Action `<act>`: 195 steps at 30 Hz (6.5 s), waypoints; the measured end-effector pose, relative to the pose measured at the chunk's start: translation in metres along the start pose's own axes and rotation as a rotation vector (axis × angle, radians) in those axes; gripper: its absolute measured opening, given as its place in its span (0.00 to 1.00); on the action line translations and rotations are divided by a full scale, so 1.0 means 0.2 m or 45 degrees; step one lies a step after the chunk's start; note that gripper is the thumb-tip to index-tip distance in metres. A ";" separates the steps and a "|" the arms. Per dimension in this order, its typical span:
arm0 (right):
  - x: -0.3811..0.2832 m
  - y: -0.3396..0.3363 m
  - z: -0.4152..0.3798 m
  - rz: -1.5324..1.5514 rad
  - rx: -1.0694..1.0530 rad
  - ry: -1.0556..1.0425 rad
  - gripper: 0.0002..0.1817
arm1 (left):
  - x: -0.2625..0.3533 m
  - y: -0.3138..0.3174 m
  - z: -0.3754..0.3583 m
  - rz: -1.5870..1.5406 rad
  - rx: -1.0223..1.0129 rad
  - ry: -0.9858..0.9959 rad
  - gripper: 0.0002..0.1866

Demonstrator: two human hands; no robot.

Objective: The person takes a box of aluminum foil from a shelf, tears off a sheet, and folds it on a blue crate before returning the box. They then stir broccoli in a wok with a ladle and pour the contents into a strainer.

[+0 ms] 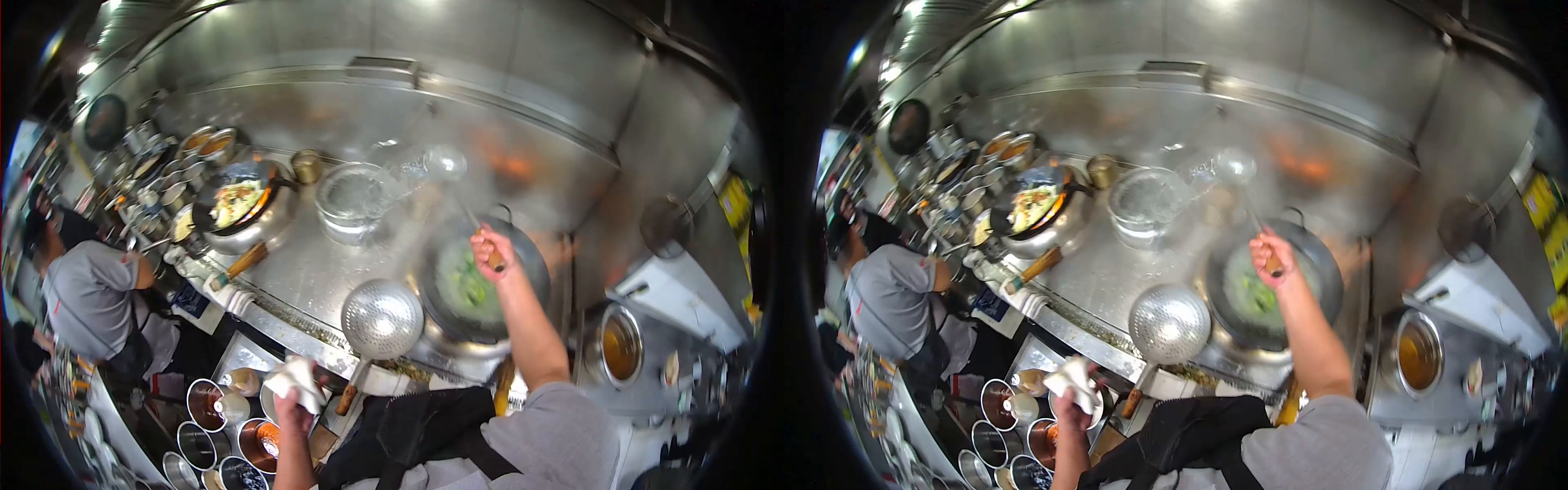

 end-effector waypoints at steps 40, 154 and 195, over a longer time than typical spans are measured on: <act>0.02 -0.71 -2.26 -2.171 0.845 0.046 0.48 | -1.94 0.80 0.00 0.316 0.159 -1.001 0.07; 0.06 -0.55 -3.06 -0.406 1.430 -0.516 0.45 | -1.49 0.24 0.11 0.418 -0.289 -1.002 0.24; 0.12 -0.99 -1.30 -0.982 0.275 0.159 0.43 | -0.95 -0.81 -0.93 2.046 0.383 -0.654 0.52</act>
Point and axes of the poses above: each hand's wrist, its own z-axis towards the middle knuckle, its own y-axis out of the palm, x = y × z, the point moved 8 cm from there along z, towards the middle knuckle, and after that the axes turned 3 degrees about -z, right-handed, at the moved point
